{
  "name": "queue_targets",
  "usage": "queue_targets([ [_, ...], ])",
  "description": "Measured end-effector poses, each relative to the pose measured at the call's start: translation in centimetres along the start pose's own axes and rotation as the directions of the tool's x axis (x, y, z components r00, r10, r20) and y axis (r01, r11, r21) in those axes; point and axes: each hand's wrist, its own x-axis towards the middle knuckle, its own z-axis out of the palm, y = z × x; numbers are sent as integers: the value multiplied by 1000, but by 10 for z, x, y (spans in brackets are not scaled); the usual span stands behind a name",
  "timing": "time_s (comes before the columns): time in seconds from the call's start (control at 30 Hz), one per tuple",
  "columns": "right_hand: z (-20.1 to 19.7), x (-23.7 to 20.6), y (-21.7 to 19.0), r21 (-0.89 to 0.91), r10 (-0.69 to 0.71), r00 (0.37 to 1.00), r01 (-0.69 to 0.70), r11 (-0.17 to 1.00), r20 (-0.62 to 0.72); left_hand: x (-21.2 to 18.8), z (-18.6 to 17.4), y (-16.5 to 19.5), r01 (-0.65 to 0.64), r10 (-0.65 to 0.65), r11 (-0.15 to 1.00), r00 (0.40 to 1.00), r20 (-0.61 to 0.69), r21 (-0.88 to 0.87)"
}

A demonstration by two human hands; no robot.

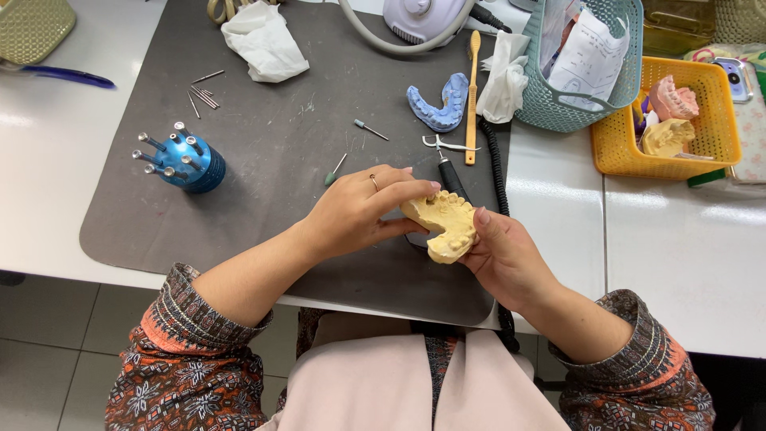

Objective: The person uses a rotary handpiece to grind and smooth a yellow dental cast, then switches to a different bur to continue refining the surface. They inspect the cast by hand, wipe the tool with a tissue, and handle multiple cast pieces on the workbench.

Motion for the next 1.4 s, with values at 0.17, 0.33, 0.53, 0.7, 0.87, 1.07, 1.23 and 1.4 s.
queue_targets([
  [0.17, -2, 5, -3, 70, 54, 999, -54, 996, -3, 2, 0, 3, -3, 3, 1000, 1000, -23, 13],
  [0.33, -1, 4, -4, 87, 94, 995, -92, 992, -22, 5, -1, 3, -22, 23, 999, 999, -30, 40],
  [0.53, 0, 4, -6, 96, 110, 993, -106, 990, -33, 4, 1, 4, -23, 23, 1000, 999, -39, 18],
  [0.7, 1, 5, -6, 115, 103, 995, -102, 988, 2, 3, 2, 3, -9, 9, 1000, 999, -31, -5],
  [0.87, 0, 6, -7, 104, 105, 994, -106, 989, 21, 3, 2, 3, 10, -10, 999, 1000, -22, -38],
  [1.07, -4, 6, -5, 112, 112, 993, -116, 987, 44, 3, 1, 4, 32, -34, 989, 999, -10, -146],
  [1.23, -6, 6, -5, 110, 115, 988, -125, 986, 99, 1, 4, 4, 74, -80, 930, 997, -4, -359],
  [1.4, 4, 3, -11, -31, 14, 977, -8, 999, 215, -8, 12, 13, 270, -279, 718, 956, 89, -642],
])
